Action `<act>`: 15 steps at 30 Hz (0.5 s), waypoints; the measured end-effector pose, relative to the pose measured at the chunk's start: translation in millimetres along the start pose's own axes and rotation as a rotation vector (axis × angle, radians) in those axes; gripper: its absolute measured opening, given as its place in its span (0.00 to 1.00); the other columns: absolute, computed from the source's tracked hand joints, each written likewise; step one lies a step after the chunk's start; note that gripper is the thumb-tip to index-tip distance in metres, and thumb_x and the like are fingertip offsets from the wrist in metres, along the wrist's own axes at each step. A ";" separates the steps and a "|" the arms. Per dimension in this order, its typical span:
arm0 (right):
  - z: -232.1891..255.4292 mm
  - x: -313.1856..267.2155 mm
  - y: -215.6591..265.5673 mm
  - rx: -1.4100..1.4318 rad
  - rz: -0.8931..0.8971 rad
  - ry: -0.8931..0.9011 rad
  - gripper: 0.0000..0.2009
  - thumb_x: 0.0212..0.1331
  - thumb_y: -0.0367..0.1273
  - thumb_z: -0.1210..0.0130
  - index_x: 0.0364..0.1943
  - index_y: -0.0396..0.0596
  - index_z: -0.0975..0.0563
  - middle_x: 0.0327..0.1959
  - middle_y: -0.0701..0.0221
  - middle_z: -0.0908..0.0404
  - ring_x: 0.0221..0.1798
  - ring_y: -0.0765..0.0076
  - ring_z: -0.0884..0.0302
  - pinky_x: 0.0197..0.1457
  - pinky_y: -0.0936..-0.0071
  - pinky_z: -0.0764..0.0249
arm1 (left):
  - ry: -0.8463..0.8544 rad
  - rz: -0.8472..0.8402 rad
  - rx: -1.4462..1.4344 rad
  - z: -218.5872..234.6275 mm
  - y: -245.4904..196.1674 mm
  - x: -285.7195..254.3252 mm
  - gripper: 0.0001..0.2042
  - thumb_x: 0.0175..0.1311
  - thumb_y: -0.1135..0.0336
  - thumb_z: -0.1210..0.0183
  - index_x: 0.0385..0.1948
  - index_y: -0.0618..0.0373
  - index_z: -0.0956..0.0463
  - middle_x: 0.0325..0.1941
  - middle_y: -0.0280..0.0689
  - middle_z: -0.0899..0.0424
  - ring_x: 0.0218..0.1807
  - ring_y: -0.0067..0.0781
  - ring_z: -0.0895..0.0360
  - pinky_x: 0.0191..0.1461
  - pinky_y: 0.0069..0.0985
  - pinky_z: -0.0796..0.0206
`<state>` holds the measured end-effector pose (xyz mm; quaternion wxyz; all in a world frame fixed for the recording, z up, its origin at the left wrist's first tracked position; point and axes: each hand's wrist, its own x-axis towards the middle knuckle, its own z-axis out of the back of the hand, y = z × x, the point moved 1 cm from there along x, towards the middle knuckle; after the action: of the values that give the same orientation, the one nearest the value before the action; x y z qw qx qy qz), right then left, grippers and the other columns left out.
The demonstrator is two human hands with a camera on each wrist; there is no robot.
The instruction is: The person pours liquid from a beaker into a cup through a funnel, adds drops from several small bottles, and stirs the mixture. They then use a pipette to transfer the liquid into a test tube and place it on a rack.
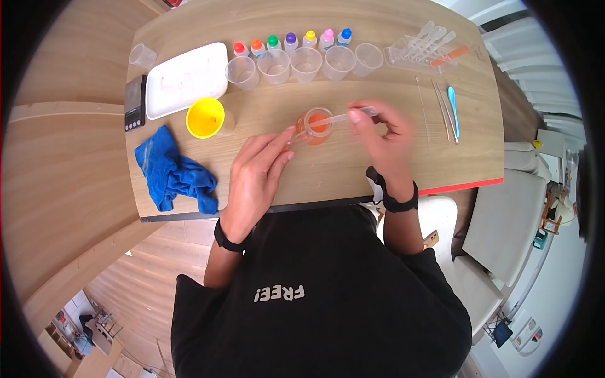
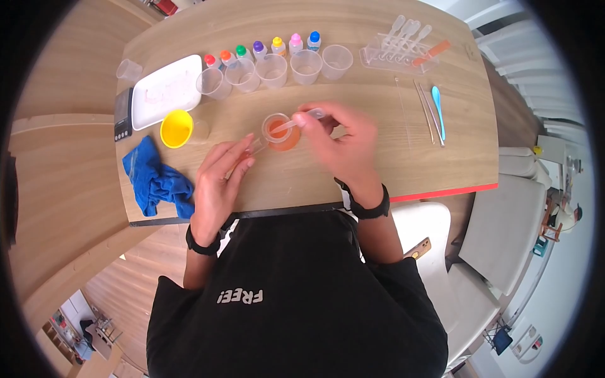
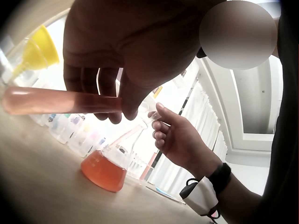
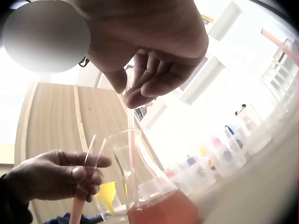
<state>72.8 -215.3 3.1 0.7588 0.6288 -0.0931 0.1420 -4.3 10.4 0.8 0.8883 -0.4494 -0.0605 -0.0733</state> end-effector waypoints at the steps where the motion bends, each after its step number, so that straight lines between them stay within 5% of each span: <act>1: 3.2 -1.7 0.0 0.047 -0.006 -0.071 0.05 0.67 0.28 0.30 0.40 0.40 0.11 0.28 0.74 0.12 0.28 0.84 0.21 0.32 0.81 0.26 | 0.001 0.000 0.000 0.1 -0.3 0.4 0.19 0.67 0.79 0.32 0.61 0.61 0.16 0.47 0.44 0.12 0.50 0.42 0.15 0.56 0.32 0.24; 7: 32.0 -3.5 10.7 0.287 0.011 -0.245 0.08 0.73 0.30 0.36 0.44 0.37 0.14 0.31 0.69 0.13 0.30 0.78 0.16 0.34 0.79 0.22 | 0.005 -0.009 0.000 -1.2 -3.2 2.8 0.19 0.68 0.78 0.32 0.60 0.61 0.16 0.47 0.44 0.12 0.49 0.42 0.15 0.55 0.32 0.24; 15: 39.0 -8.6 14.2 0.296 0.059 -0.188 0.08 0.73 0.29 0.36 0.43 0.35 0.15 0.33 0.66 0.13 0.30 0.76 0.17 0.34 0.79 0.22 | 0.017 0.003 0.000 -3.0 -3.3 4.4 0.19 0.68 0.78 0.33 0.60 0.61 0.16 0.47 0.44 0.12 0.50 0.41 0.15 0.55 0.32 0.24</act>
<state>61.4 -252.0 21.0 0.6414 0.7411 -0.1601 0.1168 -0.5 5.7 2.4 0.8888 -0.4489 -0.0525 -0.0758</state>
